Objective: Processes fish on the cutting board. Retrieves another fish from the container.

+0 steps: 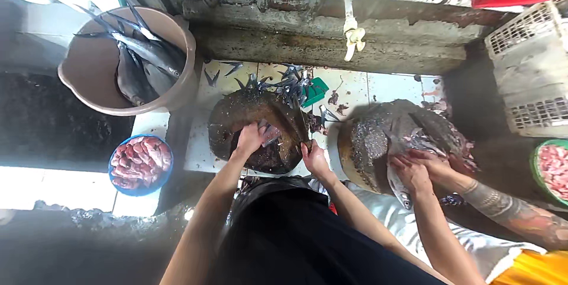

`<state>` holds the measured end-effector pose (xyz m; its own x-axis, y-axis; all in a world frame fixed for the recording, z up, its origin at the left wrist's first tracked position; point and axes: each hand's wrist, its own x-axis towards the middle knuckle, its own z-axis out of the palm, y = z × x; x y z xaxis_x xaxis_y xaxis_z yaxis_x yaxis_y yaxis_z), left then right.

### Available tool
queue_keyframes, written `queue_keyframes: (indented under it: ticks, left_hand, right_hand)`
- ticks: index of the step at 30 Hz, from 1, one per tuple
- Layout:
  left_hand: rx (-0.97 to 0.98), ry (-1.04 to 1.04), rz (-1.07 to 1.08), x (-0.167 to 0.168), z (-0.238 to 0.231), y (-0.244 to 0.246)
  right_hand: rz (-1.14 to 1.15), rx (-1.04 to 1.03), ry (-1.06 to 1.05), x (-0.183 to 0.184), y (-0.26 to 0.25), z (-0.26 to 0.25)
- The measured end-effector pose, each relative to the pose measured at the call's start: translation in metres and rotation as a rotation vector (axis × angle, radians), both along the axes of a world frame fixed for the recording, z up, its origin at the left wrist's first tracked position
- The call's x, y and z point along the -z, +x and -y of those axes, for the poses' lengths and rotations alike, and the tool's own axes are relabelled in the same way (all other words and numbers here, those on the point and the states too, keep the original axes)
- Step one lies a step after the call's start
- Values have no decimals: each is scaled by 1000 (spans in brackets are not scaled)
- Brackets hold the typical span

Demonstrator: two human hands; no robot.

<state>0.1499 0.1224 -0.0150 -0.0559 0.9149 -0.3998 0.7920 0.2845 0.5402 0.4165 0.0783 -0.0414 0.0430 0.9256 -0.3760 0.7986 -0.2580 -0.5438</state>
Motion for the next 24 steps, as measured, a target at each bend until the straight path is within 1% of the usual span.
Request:
queue_keyframes:
  ticks: [2,4,5,6,7,9,11,13,15,20,22,24]
  left_hand:
    - [-340,17,174,1,45,-18]
    - [-614,-13,400,10,84,-28]
    - [-719,-31,512,13,99,-30]
    - [-786,-45,579,12,108,-31]
    - [-815,-54,592,10,114,-33]
    - [-805,-26,523,8,121,-36]
    - [-737,56,428,12,127,-42]
    - [-697,124,398,14,134,-46]
    - [-696,139,399,9,138,-46]
    - [-693,141,412,-4,144,-44]
    - [-674,149,463,-7,146,-45]
    - [-631,163,479,-15,150,-48]
  right_hand:
    - [35,-28,-65,-14,-4,-5]
    - [70,-79,-142,-37,-10,-12]
    - [58,-112,-152,-45,-15,-12]
    - [28,-154,-141,-52,-21,-10]
    - [5,-212,-126,-58,-29,-7]
    - [-29,-342,-133,-73,-46,3]
    - [-33,-459,-162,-86,-66,12]
    - [-26,-546,-165,-90,-83,20]
    - [8,-608,-185,-90,-96,24]
    - [180,-710,-321,-85,-115,32]
    - [230,-690,-333,-80,-126,35]
    - [258,-651,-297,-69,-145,37]
